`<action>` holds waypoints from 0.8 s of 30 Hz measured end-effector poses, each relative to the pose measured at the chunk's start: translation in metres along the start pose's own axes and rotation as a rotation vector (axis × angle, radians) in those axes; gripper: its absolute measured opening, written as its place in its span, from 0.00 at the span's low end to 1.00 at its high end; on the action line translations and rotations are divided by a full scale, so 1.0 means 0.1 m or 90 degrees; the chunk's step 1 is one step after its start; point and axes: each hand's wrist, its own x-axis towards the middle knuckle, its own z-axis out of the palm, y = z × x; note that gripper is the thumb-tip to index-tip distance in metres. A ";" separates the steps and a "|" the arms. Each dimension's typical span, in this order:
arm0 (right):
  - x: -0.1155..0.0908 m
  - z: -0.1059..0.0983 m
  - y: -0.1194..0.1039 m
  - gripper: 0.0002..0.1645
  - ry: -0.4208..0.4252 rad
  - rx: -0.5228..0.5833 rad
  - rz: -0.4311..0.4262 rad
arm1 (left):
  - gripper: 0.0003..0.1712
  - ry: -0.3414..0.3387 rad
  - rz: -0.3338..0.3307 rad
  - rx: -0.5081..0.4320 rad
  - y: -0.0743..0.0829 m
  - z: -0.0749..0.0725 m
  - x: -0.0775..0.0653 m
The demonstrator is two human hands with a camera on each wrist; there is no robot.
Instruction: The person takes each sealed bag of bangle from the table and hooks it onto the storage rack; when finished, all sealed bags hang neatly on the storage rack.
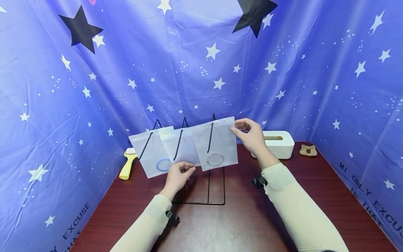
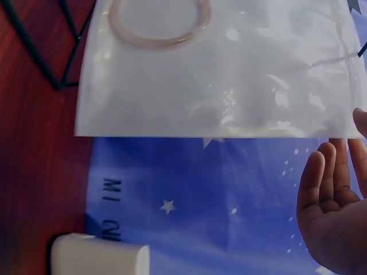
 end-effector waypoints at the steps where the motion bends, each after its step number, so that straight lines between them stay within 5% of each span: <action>1: -0.01 -0.01 0.05 0.18 -0.001 -0.006 0.002 | 0.06 0.000 0.003 0.014 -0.01 -0.02 -0.01; 8: -0.16 -0.20 0.45 0.21 -0.026 -0.020 0.012 | 0.05 -0.006 0.039 0.052 -0.10 -0.16 -0.11; 13: -0.43 -0.35 0.40 0.18 -0.070 -0.050 -0.014 | 0.09 -0.009 0.062 0.073 -0.13 -0.32 -0.20; 19: -0.76 -0.50 0.46 0.17 -0.055 -0.117 -0.075 | 0.10 0.003 0.073 0.114 -0.20 -0.55 -0.36; 24: -1.01 -0.63 0.60 0.23 -0.068 -0.208 -0.087 | 0.15 -0.020 0.136 0.149 -0.35 -0.76 -0.47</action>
